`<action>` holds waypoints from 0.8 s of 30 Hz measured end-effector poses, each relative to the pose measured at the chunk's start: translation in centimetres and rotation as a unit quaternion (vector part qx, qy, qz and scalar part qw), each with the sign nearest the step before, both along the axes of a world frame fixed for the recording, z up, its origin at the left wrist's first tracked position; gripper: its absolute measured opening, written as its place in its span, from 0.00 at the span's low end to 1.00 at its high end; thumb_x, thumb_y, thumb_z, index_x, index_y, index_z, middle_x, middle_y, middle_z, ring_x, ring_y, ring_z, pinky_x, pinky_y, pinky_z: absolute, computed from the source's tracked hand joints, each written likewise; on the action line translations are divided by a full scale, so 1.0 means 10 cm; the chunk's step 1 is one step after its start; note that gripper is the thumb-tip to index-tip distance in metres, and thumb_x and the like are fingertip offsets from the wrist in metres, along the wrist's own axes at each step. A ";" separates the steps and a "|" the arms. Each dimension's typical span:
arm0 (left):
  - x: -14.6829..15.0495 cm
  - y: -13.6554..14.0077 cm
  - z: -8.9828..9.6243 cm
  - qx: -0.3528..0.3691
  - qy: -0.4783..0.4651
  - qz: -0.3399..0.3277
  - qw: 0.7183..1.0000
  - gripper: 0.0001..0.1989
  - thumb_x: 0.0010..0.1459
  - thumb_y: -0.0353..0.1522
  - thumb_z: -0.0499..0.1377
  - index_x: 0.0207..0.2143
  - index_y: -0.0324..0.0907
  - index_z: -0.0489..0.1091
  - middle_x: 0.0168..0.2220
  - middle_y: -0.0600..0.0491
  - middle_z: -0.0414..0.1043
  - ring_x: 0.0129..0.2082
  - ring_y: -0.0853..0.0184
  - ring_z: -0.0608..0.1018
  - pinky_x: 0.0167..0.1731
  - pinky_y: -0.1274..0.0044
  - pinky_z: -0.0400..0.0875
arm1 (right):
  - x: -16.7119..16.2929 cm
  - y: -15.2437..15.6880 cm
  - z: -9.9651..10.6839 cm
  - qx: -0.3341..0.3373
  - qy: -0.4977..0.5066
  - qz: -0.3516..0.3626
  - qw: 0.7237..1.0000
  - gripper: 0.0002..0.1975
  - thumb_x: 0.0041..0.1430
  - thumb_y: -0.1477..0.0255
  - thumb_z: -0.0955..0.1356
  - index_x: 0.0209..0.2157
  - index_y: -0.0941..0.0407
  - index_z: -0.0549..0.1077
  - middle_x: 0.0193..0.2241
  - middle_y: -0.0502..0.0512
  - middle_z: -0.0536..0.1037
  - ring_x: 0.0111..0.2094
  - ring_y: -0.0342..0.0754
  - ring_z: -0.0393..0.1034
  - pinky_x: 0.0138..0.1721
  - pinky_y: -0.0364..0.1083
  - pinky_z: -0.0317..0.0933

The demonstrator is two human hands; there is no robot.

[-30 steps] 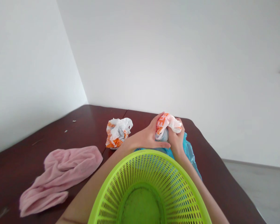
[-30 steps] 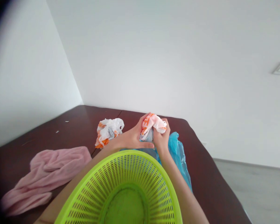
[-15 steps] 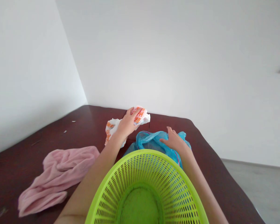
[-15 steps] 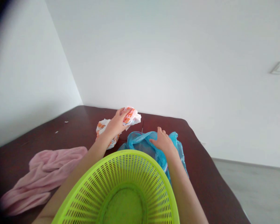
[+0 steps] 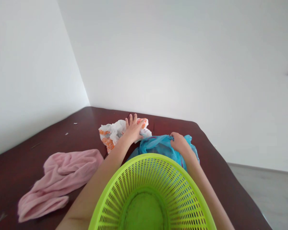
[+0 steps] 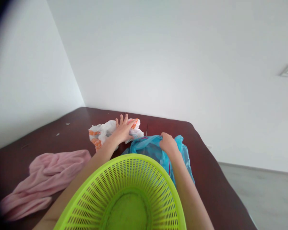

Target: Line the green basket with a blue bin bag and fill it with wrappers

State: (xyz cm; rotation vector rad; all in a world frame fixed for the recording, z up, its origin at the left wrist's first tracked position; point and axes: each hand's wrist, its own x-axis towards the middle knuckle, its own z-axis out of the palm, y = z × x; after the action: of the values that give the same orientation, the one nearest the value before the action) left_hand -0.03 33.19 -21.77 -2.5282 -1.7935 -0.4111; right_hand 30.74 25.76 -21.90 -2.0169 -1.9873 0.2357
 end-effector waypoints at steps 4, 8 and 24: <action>0.06 -0.11 0.19 0.028 -0.069 -0.126 0.989 0.64 0.54 0.48 0.85 0.85 0.54 0.59 0.90 0.36 0.31 0.88 0.27 0.33 0.80 0.30 0.29 | -0.11 -0.18 0.39 0.179 0.138 0.082 0.971 0.14 0.64 0.80 0.67 0.46 0.52 0.80 0.47 0.57 0.84 0.49 0.54 0.78 0.54 0.51 0.70; 0.17 -0.20 0.31 0.033 -0.185 -0.252 0.949 0.40 0.65 0.40 0.76 0.76 0.52 0.72 0.76 0.42 0.74 0.79 0.43 0.73 0.82 0.45 0.56 | -0.33 -0.53 0.74 0.231 0.332 0.262 0.876 0.10 0.68 0.75 0.70 0.45 0.49 0.84 0.49 0.56 0.83 0.52 0.54 0.79 0.56 0.54 0.74; 0.39 -0.47 0.49 0.030 -0.397 -0.367 0.841 0.31 0.74 0.30 0.61 0.76 0.52 0.74 0.74 0.50 0.78 0.72 0.54 0.81 0.75 0.59 0.75 | -0.22 -0.22 0.44 0.139 0.481 0.015 0.866 0.25 0.60 0.48 0.83 0.41 0.56 0.82 0.25 0.51 0.79 0.22 0.47 0.68 0.22 0.46 0.64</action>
State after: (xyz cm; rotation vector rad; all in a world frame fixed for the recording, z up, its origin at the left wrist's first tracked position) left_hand 3.92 28.47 -16.88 -3.1443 -0.6944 -1.6931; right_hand 28.59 23.61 -17.51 -1.2668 -1.2945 0.7414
